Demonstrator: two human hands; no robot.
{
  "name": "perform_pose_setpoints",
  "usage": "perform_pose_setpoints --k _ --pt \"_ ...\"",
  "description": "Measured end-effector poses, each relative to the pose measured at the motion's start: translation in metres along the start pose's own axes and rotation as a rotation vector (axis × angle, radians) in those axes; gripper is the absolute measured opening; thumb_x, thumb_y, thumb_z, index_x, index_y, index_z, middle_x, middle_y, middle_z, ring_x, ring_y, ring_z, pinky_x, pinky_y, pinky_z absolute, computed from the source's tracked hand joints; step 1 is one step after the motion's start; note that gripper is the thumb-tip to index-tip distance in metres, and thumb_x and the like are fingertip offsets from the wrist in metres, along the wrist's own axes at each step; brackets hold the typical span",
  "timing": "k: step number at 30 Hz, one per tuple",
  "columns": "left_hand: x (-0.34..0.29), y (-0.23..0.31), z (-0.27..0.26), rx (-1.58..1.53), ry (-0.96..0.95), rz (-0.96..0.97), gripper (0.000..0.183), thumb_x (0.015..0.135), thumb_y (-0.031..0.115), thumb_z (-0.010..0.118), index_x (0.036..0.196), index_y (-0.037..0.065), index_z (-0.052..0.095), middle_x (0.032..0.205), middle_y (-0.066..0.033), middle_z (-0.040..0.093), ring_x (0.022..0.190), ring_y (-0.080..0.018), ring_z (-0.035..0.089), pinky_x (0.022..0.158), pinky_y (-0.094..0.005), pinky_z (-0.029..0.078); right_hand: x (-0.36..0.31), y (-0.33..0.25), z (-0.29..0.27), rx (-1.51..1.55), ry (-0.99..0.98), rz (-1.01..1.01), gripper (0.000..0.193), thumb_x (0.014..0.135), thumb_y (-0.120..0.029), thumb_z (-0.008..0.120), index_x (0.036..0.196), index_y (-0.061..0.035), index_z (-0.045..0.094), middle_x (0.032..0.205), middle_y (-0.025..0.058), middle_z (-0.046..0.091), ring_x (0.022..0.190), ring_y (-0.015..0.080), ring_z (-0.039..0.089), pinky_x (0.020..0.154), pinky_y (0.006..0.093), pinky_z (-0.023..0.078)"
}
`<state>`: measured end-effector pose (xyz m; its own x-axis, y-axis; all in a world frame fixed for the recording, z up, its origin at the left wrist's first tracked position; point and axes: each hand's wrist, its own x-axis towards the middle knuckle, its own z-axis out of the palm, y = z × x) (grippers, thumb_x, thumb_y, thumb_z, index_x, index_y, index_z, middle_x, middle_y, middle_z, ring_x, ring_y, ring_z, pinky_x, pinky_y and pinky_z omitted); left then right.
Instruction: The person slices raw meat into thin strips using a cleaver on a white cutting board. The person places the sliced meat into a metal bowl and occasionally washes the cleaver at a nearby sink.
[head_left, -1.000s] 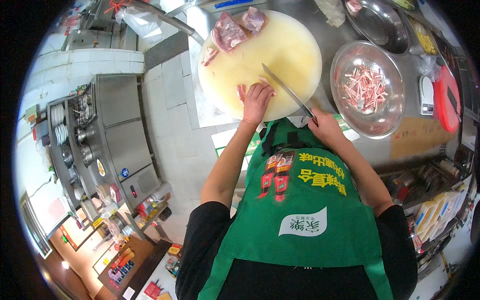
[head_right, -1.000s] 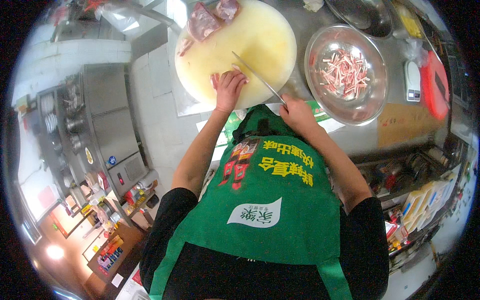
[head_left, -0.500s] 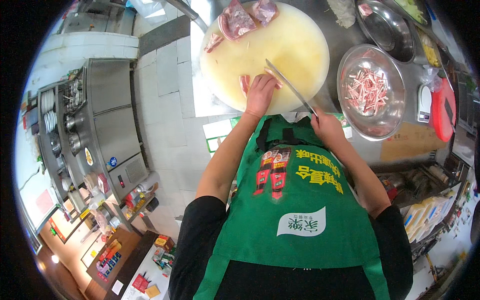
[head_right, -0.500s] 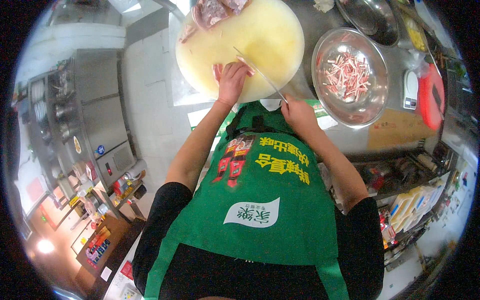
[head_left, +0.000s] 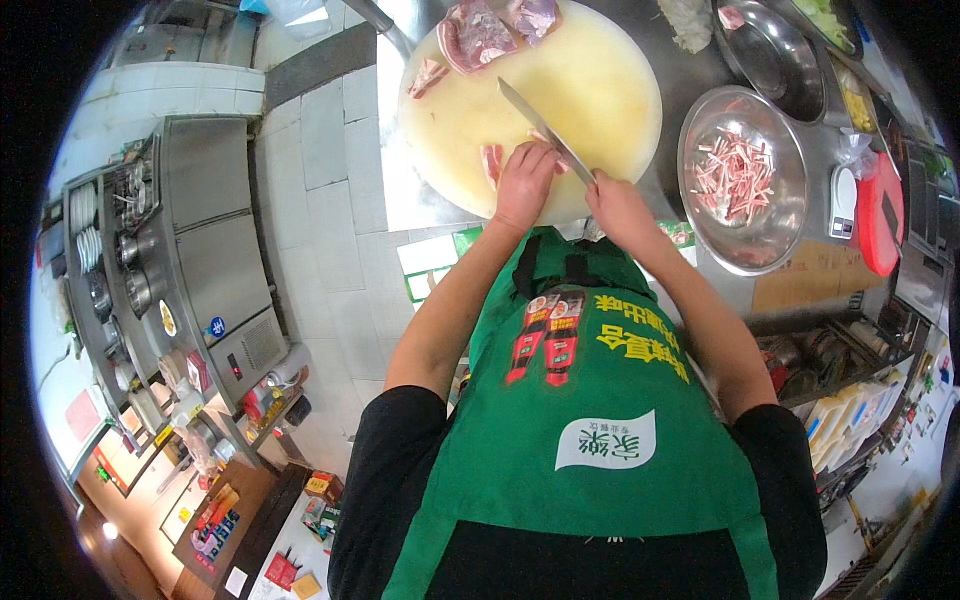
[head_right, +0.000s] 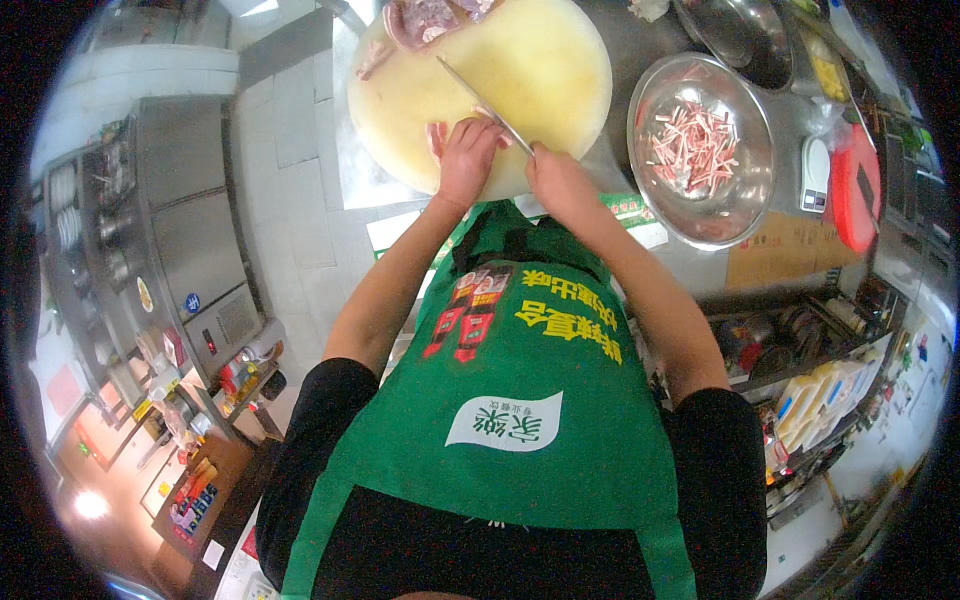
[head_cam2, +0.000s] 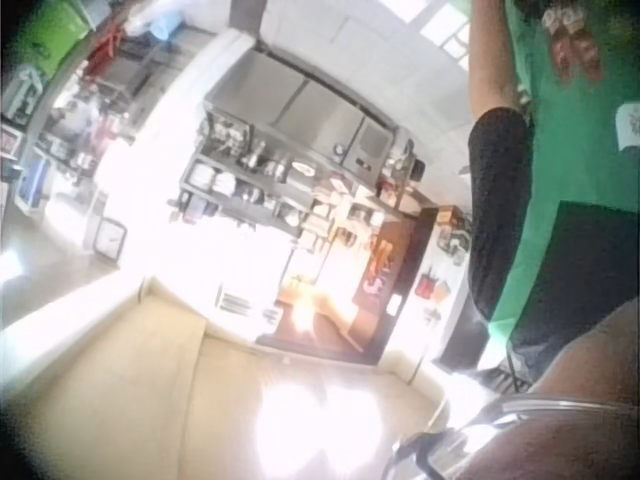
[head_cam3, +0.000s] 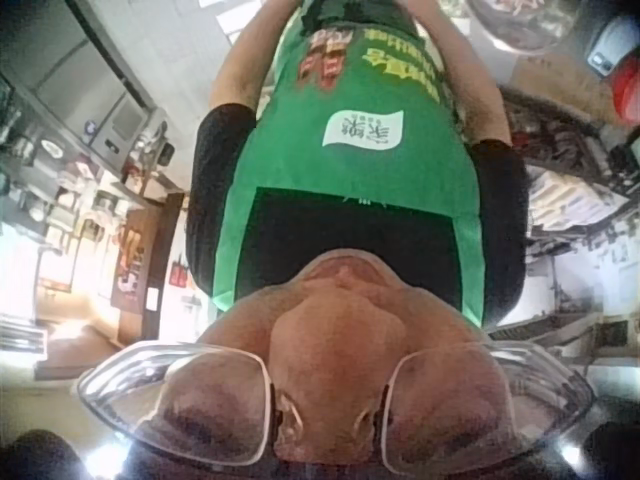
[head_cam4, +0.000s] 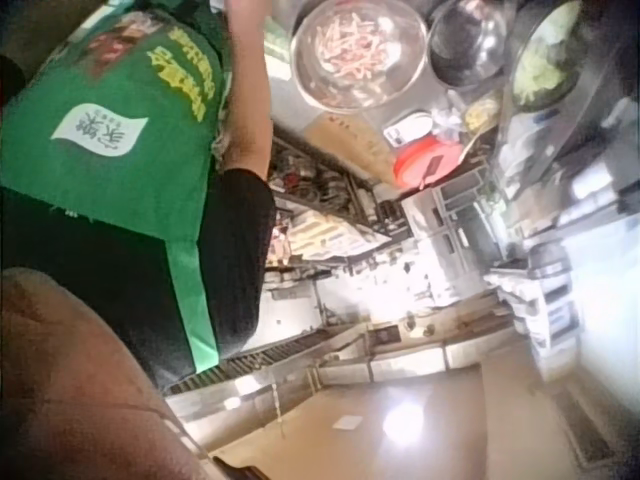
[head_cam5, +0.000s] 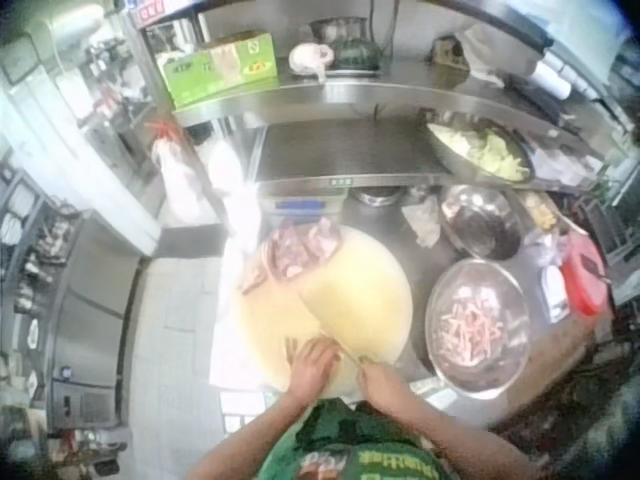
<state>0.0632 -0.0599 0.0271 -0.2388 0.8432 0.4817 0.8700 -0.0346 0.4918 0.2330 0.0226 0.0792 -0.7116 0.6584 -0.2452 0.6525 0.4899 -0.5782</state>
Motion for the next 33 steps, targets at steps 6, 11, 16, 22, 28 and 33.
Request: perform_pose_setpoints --k 6,11,16,22,28,33 --pt "-0.002 0.0 0.001 -0.022 0.06 -0.014 0.021 0.076 0.006 0.063 0.097 0.008 0.065 0.103 -0.0065 0.065 0.1 -0.0275 0.06 0.089 -0.0383 0.051 -0.029 0.006 -0.016 -0.05 -0.025 0.013 0.019 0.097 -0.021 0.054 0.102 -0.0035 0.061 0.078 0.0268 0.066 0.075 0.0477 0.066 0.071 0.0586 0.053" --pt "-0.004 0.0 0.0 0.02 0.03 -0.02 0.019 0.077 0.007 0.063 0.097 0.008 0.066 0.103 -0.0065 0.065 0.1 -0.0278 0.06 0.089 -0.0375 0.051 -0.064 0.001 -0.035 -0.022 -0.108 0.101 0.021 0.097 -0.021 0.054 0.107 -0.003 0.06 0.079 0.0279 0.066 0.075 0.0478 0.066 0.071 0.0578 0.053" --pt "0.0 0.0 -0.002 -0.047 0.018 -0.016 0.019 0.077 0.006 0.065 0.096 0.008 0.066 0.102 -0.0068 0.065 0.099 -0.0284 0.06 0.088 -0.0381 0.051 -0.007 0.002 -0.001 0.012 -0.016 0.044 0.022 0.097 -0.021 0.053 0.104 -0.002 0.061 0.078 0.0282 0.066 0.075 0.048 0.066 0.071 0.0571 0.053" --pt "-0.007 -0.001 -0.001 -0.06 0.053 -0.079 0.018 0.079 0.005 0.068 0.097 0.008 0.068 0.104 -0.0074 0.065 0.101 -0.0295 0.06 0.089 -0.0404 0.05 -0.016 0.0 -0.014 0.002 -0.001 0.038 0.022 0.097 -0.021 0.053 0.097 -0.0015 0.062 0.08 0.028 0.066 0.079 0.0476 0.066 0.072 0.0576 0.052" --pt "-0.009 -0.003 0.003 -0.057 0.057 -0.087 0.018 0.081 0.005 0.068 0.098 0.007 0.069 0.106 -0.0081 0.065 0.101 -0.0297 0.06 0.089 -0.0401 0.05 -0.066 0.0 -0.029 -0.026 -0.123 0.137 0.024 0.098 -0.022 0.051 0.101 -0.0006 0.061 0.081 0.028 0.066 0.079 0.0484 0.066 0.073 0.0576 0.053" --pt "-0.007 -0.006 0.002 -0.086 0.04 -0.082 0.015 0.082 0.007 0.068 0.096 0.007 0.069 0.103 -0.0081 0.066 0.1 -0.0297 0.061 0.089 -0.0404 0.05 -0.013 -0.018 0.0 0.0 -0.055 0.126 0.024 0.097 -0.022 0.052 0.1 0.0003 0.061 0.083 0.028 0.067 0.078 0.0483 0.066 0.073 0.0577 0.053"
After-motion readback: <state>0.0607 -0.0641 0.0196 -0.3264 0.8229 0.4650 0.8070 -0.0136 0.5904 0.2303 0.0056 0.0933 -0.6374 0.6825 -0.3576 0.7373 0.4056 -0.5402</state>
